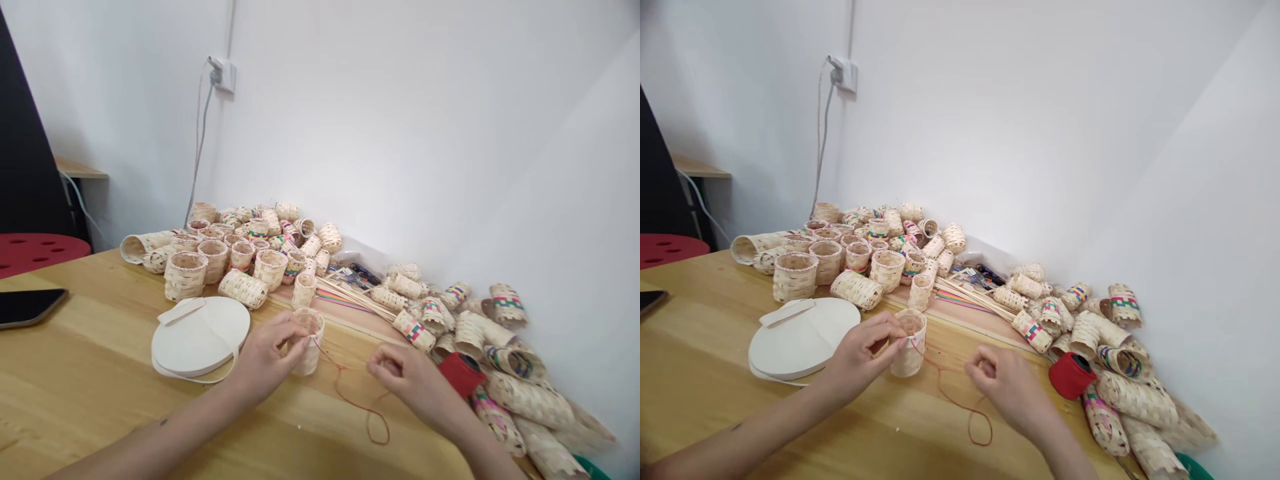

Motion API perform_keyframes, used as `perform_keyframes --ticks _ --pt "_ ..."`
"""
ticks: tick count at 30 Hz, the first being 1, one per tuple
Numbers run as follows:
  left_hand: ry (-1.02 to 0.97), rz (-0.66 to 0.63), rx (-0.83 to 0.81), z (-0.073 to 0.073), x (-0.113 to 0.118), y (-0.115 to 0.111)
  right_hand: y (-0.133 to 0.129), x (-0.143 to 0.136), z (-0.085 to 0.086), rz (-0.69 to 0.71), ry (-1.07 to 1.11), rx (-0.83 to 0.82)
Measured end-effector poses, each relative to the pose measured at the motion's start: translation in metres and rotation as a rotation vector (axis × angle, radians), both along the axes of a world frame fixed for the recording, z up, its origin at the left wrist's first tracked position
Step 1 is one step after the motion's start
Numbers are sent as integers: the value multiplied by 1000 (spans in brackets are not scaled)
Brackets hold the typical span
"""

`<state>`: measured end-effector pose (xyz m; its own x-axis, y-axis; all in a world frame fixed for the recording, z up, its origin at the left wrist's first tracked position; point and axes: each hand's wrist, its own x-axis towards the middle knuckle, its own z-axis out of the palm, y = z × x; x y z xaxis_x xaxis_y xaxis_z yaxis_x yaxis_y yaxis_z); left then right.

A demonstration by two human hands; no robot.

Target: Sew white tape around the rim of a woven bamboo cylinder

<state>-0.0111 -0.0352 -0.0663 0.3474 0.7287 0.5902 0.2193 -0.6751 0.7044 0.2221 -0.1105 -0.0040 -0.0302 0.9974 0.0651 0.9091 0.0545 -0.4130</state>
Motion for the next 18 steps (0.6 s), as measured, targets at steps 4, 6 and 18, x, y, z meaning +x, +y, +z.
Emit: perform_keyframes --ticks 4,6,18 --pt "-55 -167 -237 3 3 2 -2 38 27 -262 -401 171" --pt "-78 -349 -396 1 3 3 1 50 38 -331 -402 216" --pt "-338 -731 -888 -15 7 -1 44 79 22 -259 291 218"
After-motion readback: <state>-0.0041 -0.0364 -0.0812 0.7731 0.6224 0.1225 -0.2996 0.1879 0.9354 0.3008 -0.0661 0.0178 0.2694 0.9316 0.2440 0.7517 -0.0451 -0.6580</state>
